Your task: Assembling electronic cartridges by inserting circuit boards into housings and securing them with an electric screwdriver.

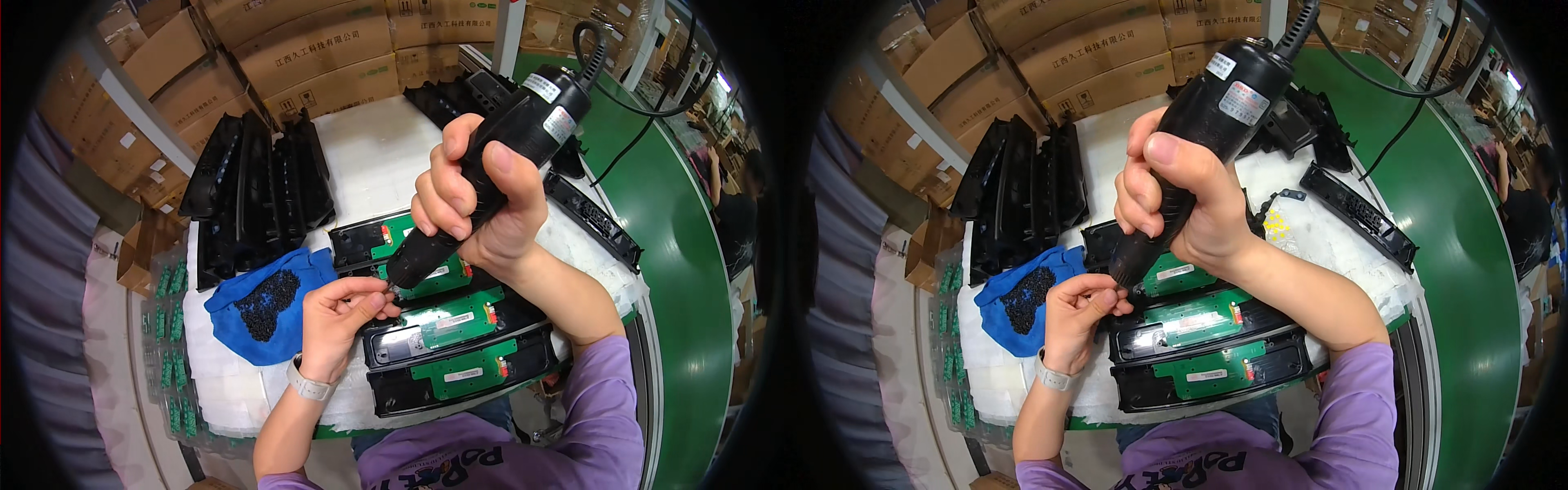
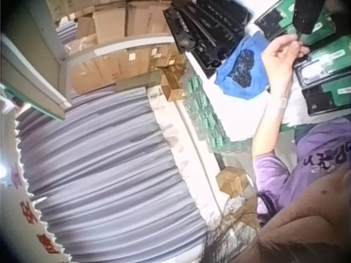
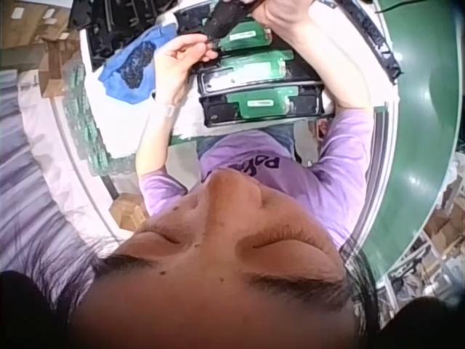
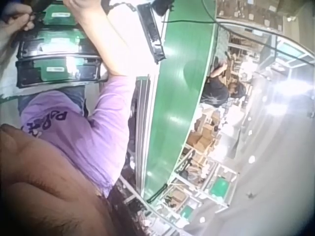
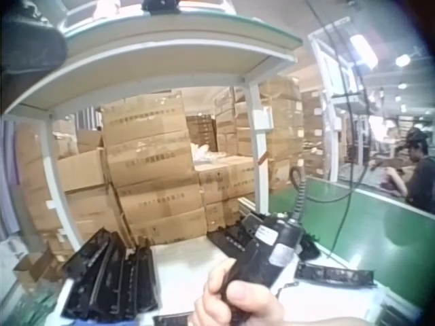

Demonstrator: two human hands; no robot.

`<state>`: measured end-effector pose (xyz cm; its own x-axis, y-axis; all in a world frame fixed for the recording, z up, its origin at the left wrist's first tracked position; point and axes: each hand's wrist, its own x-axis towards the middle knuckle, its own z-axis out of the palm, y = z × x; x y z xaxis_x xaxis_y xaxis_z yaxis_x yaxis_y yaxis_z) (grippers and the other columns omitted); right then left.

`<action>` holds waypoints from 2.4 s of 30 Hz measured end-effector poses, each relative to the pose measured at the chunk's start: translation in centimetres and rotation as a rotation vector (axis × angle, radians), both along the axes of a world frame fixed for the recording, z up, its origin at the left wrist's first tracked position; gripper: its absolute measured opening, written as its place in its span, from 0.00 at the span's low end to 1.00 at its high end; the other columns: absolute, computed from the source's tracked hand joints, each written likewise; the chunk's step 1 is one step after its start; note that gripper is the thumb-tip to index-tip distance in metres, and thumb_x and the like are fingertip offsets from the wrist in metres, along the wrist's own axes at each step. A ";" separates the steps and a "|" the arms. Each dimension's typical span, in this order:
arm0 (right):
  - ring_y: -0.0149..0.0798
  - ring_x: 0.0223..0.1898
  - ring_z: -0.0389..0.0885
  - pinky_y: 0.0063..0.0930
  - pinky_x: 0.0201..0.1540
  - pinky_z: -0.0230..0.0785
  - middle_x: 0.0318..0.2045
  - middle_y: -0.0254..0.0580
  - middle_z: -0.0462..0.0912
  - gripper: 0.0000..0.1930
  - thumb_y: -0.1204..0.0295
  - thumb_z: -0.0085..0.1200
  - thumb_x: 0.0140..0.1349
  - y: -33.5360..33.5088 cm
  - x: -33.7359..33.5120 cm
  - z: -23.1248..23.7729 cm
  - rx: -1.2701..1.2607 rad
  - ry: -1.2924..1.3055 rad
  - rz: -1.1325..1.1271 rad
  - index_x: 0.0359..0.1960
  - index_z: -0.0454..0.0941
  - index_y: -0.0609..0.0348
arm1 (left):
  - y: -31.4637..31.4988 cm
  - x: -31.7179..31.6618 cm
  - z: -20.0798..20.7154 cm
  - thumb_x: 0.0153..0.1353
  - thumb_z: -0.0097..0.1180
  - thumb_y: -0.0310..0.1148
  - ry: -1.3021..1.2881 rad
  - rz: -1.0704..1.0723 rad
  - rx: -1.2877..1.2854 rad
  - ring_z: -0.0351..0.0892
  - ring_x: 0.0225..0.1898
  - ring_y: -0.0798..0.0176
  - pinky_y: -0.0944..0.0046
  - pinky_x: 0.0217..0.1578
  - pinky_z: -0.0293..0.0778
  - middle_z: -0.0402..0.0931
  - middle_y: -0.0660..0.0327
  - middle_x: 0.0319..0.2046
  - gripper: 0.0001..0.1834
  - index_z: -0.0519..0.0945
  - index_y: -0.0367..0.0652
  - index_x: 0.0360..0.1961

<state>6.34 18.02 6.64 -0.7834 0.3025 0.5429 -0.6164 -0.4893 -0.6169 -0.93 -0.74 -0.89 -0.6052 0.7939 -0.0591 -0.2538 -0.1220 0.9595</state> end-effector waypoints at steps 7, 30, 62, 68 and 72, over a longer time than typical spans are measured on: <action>0.28 0.12 0.62 0.28 0.22 0.62 0.14 0.32 0.65 0.12 0.61 0.46 0.59 0.6 0.2 0.1 -0.152 -0.012 0.052 0.34 0.67 0.57 | 0.2 0.5 0.4 0.58 0.56 0.28 -0.179 -0.061 0.030 0.80 0.36 0.62 0.70 0.37 0.74 0.78 0.53 0.37 0.16 0.73 0.32 0.46; 0.26 0.13 0.67 0.18 0.15 0.58 0.16 0.34 0.69 0.12 0.71 0.59 0.47 3.0 -0.5 -1.6 0.497 -0.298 -0.191 0.27 0.68 0.62 | -0.2 -1.3 0.4 0.69 0.34 0.35 -0.134 0.071 -0.022 0.64 0.15 0.72 0.74 0.16 0.59 0.68 0.61 0.18 0.10 0.65 0.40 0.37; 0.26 0.13 0.64 0.26 0.24 0.66 0.17 0.29 0.66 0.17 0.56 0.45 0.60 0.2 1.3 0.6 0.092 0.156 0.057 0.38 0.64 0.57 | 0.1 0.6 -0.3 0.60 0.54 0.31 -0.321 -0.127 0.076 0.66 0.15 0.74 0.78 0.17 0.62 0.77 0.58 0.23 0.08 0.73 0.38 0.29; 0.27 0.13 0.64 0.27 0.24 0.64 0.16 0.30 0.66 0.16 0.58 0.46 0.59 -0.3 1.5 0.5 0.077 0.102 0.075 0.38 0.64 0.58 | 0.1 0.7 -0.2 0.58 0.57 0.29 -0.327 -0.138 0.067 0.65 0.14 0.78 0.80 0.16 0.60 0.77 0.57 0.23 0.07 0.75 0.36 0.29; 0.27 0.13 0.64 0.27 0.23 0.64 0.16 0.32 0.66 0.14 0.61 0.45 0.58 -0.6 1.6 0.7 0.058 0.023 0.040 0.37 0.65 0.58 | 0.2 1.0 -0.4 0.57 0.57 0.27 -0.180 -0.096 0.021 0.65 0.14 0.77 0.80 0.16 0.60 0.78 0.56 0.23 0.06 0.76 0.34 0.28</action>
<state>7.98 17.38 7.30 -0.7814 0.2389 0.5764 -0.6114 -0.4775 -0.6310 0.08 -0.49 -1.27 -0.5082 0.8494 -0.1423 -0.4320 -0.1085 0.8953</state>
